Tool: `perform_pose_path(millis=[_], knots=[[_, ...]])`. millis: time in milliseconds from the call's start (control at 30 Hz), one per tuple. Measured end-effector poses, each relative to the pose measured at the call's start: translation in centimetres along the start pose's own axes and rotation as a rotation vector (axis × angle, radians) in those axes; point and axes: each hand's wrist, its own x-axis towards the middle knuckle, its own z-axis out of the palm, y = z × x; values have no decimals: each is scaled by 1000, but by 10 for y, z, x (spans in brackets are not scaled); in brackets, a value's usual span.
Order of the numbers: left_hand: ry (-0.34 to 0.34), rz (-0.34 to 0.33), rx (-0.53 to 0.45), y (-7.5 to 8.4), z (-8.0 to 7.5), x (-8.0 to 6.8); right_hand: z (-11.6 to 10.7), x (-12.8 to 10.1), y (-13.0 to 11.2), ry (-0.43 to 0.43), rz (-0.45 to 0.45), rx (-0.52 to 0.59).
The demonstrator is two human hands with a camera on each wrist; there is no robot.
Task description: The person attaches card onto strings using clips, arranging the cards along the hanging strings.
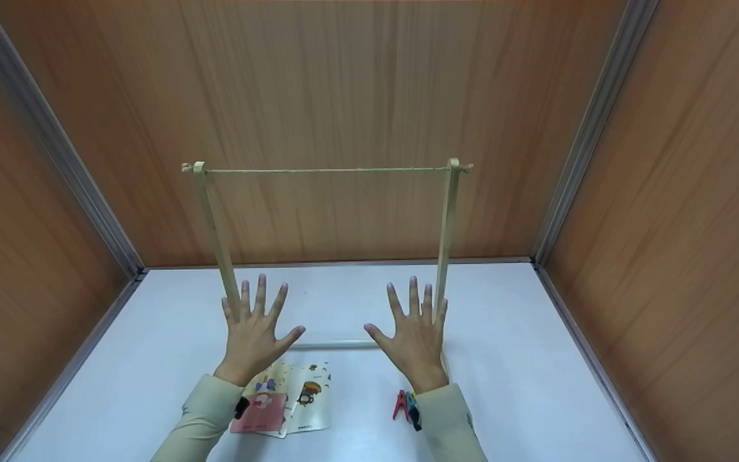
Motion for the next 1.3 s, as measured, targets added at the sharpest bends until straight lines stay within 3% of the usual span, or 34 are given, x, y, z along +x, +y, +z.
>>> perform_pose_path(millis=[233,567,867,1300], knots=[[-19,5,-73,-3,3,-6,-1,-4,9,87,20,114],[-97,-32,-366,-12,11,-17,0,-18,26,208,99,353],[-248,-52,-599,-27,32,-35,11,-40,40,135,219,554],[-360,-106,-670,-39,63,-50,34,-67,59,-52,429,618]])
